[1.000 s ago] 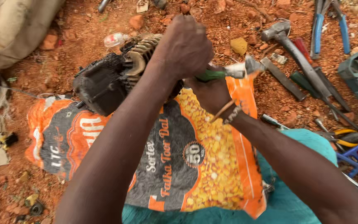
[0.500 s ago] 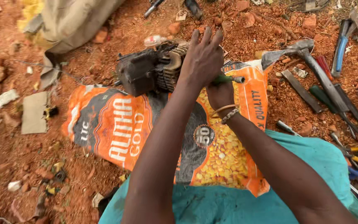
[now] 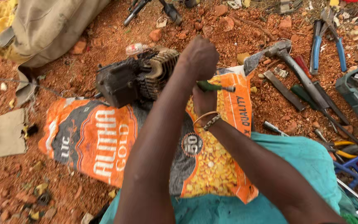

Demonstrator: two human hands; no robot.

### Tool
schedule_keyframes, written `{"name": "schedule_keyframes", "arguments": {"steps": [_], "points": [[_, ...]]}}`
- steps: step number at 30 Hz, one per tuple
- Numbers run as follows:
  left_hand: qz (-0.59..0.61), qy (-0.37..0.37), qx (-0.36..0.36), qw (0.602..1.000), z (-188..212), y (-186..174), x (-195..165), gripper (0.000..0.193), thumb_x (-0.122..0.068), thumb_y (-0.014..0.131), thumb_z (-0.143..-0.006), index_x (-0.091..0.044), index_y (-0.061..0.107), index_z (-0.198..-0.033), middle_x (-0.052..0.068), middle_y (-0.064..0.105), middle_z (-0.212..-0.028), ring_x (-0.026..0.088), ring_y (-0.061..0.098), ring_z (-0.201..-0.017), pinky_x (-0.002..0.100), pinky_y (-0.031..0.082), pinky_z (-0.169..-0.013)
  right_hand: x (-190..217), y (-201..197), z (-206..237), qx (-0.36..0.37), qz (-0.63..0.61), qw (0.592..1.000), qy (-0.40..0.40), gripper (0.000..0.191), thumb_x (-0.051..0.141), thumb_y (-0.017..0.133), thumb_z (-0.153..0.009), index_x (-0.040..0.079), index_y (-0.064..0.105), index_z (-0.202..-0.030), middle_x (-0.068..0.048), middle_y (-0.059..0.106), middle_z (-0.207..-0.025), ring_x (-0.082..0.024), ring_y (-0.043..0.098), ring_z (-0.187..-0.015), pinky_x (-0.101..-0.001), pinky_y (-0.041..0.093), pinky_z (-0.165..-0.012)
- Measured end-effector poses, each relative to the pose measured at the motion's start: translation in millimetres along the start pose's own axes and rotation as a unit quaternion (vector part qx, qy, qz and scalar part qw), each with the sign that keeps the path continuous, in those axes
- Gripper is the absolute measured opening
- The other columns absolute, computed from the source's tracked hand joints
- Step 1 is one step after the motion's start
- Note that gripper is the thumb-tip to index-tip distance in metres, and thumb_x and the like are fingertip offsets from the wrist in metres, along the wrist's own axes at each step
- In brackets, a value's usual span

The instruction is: The person sits on the ground with a small engine cylinder assembly resting on a sack across their lap. They use a green cross wrench to loosen and remove fasteners from the cylinder head, then lift the head off and scrape and file its mating surface by hand.

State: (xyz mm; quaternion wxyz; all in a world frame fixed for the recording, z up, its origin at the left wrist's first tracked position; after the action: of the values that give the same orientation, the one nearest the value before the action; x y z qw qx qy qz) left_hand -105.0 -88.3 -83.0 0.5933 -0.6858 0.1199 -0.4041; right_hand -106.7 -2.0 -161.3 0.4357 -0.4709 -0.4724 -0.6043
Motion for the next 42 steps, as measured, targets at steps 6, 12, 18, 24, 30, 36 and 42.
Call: {"name": "schedule_keyframes", "arguments": {"steps": [6, 12, 18, 24, 30, 36, 42], "points": [[-0.006, -0.003, 0.059, 0.998, 2, 14, -8, 0.028, -0.022, 0.061, -0.091, -0.017, 0.070, -0.065, 0.001, 0.062, -0.060, 0.015, 0.054, -0.052, 0.036, 0.042, -0.047, 19, 0, 10, -0.013, 0.128, 0.977, -0.172, 0.024, 0.021, 0.068, -0.101, 0.001, 0.067, -0.087, -0.009, 0.073, -0.080, -0.026, 0.070, -0.075, -0.0442, 0.050, -0.071], [-0.027, -0.034, -0.024, 0.999, 21, -11, -11, 0.027, -0.024, 0.065, -0.088, -0.022, 0.071, -0.061, 0.000, 0.064, -0.060, 0.017, 0.062, -0.056, 0.039, 0.045, -0.053, 30, 24, 27, 0.043, 0.493, 0.795, -0.350, 0.010, 0.011, 0.065, -0.099, 0.006, 0.072, -0.104, -0.012, 0.071, -0.086, -0.033, 0.068, -0.086, -0.0500, 0.049, -0.073], [-0.024, -0.059, -0.098, 0.993, 34, -21, -12, 0.025, -0.026, 0.064, -0.085, -0.023, 0.073, -0.062, 0.002, 0.066, -0.063, 0.018, 0.065, -0.059, 0.038, 0.046, -0.050, 11, 28, 21, 0.036, 0.556, 0.733, -0.391, 0.016, 0.014, 0.067, -0.090, 0.010, 0.074, -0.104, -0.010, 0.071, -0.090, -0.033, 0.066, -0.094, -0.0536, 0.047, -0.080], [-0.038, -0.104, -0.112, 0.988, 42, -12, -4, 0.024, -0.026, 0.066, -0.084, -0.024, 0.073, -0.062, 0.000, 0.065, -0.062, 0.018, 0.065, -0.060, 0.037, 0.046, -0.050, -7, 37, 8, 0.083, 0.605, 0.704, -0.364, 0.009, 0.014, 0.065, -0.094, 0.009, 0.071, -0.098, -0.011, 0.071, -0.092, -0.033, 0.067, -0.099, -0.0511, 0.048, -0.081], [0.011, -0.123, -0.107, 0.987, 23, 4, -8, 0.023, -0.023, 0.062, -0.093, -0.016, 0.075, -0.076, 0.004, 0.067, -0.076, 0.017, 0.065, -0.070, 0.037, 0.049, -0.060, 1, 38, 2, 0.077, 0.634, 0.667, -0.385, 0.027, 0.017, 0.061, -0.091, 0.008, 0.067, -0.116, -0.014, 0.070, -0.107, -0.034, 0.066, -0.101, -0.0493, 0.050, -0.084], [0.018, -0.210, -0.104, 0.972, 47, -1, 4, 0.024, -0.024, 0.062, -0.095, -0.005, 0.075, -0.098, 0.012, 0.049, -0.141, 0.030, 0.044, -0.134, 0.055, 0.038, -0.112, 17, 33, -13, 0.139, 0.455, 0.848, -0.234, 0.027, 0.022, 0.057, -0.102, 0.008, 0.062, -0.124, -0.014, 0.069, -0.116, -0.030, 0.067, -0.107, -0.0451, 0.053, -0.090], [0.086, -0.280, -0.148, 0.945, 125, -69, -35, 0.055, -0.021, 0.064, -0.083, -0.002, 0.063, -0.135, 0.018, 0.031, -0.162, 0.039, 0.023, -0.153, 0.062, 0.019, -0.123, 23, 28, 9, 0.246, -0.037, 0.968, 0.029, 0.034, 0.029, 0.055, -0.102, 0.008, 0.060, -0.129, -0.012, 0.069, -0.120, -0.025, 0.068, -0.108, -0.0401, 0.057, -0.090]]}}
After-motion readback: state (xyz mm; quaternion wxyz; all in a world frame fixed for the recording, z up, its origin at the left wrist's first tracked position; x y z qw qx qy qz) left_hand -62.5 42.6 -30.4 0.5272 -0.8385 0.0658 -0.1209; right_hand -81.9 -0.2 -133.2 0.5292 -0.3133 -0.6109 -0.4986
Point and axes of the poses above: each hand's wrist, its own z-axis away from the middle knuckle, its own y-axis out of the palm, x = y × z, the point moved 10 cm from there along -z, towards the middle knuckle
